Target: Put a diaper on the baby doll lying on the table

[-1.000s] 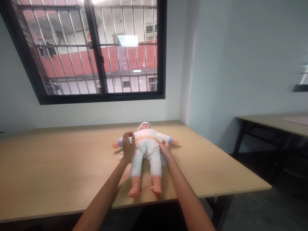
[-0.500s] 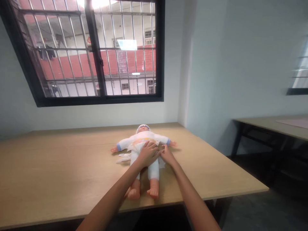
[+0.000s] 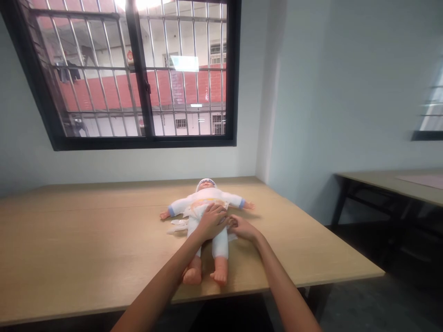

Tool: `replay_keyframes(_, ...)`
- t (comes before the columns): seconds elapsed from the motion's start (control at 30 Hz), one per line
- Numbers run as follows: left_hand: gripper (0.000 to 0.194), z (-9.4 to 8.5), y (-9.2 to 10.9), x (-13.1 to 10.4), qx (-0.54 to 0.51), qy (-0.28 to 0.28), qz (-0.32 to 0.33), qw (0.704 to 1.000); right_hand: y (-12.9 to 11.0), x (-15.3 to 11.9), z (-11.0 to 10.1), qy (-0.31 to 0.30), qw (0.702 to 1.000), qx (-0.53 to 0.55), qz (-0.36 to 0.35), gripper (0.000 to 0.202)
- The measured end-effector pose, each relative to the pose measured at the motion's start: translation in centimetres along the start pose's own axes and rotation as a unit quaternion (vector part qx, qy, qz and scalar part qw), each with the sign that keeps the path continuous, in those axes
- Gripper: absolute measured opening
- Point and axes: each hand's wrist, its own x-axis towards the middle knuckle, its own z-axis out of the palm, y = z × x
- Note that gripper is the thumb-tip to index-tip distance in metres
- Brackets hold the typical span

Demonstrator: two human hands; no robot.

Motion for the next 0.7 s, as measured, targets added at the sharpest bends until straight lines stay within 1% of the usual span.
replay_keyframes(0.07,0.025,-0.3,0.2,-0.1,-0.004,-0.007,-0.005,1.000,0.4,0.3,-0.3,0.081,0.996,0.021,-0.006,0.039)
replay_keyframes(0.13,0.025,-0.6,0.4,-0.1,-0.006,-0.016,-0.006,1.000,0.6,0.6,-0.5,0.155,0.986,0.055,-0.012,0.043)
replay_keyframes(0.2,0.026,-0.9,0.5,-0.2,-0.007,-0.019,-0.006,1.000,0.5,0.6,-0.5,0.199,0.976,0.091,-0.007,0.045)
replay_keyframes(0.27,0.026,-1.1,0.6,-0.2,-0.007,-0.020,-0.007,1.000,0.0,0.4,-0.4,0.221,0.966,0.136,0.008,0.043)
replay_keyframes(0.37,0.026,-1.3,0.7,-0.3,-0.011,-0.022,-0.010,1.000,-0.9,0.0,-0.1,0.224,0.949,0.222,0.015,0.036)
replay_keyframes(0.47,0.022,-1.3,0.6,-0.4,-0.029,-0.024,-0.017,0.999,-1.8,-0.3,0.1,0.204,0.938,0.281,0.001,0.032)
replay_keyframes(0.57,0.013,-1.2,0.5,-0.2,-0.056,-0.030,-0.044,0.997,-2.3,-0.5,0.3,0.179,0.930,0.321,-0.020,0.030)
replay_keyframes(0.63,0.014,-0.9,0.7,0.1,-0.062,-0.043,-0.069,0.995,-2.4,-0.6,0.4,0.172,0.926,0.334,-0.031,0.027)
replay_keyframes(0.7,0.014,-0.5,1.1,0.6,-0.043,-0.061,-0.088,0.993,-2.6,-0.7,0.5,0.167,0.929,0.329,-0.032,0.026)
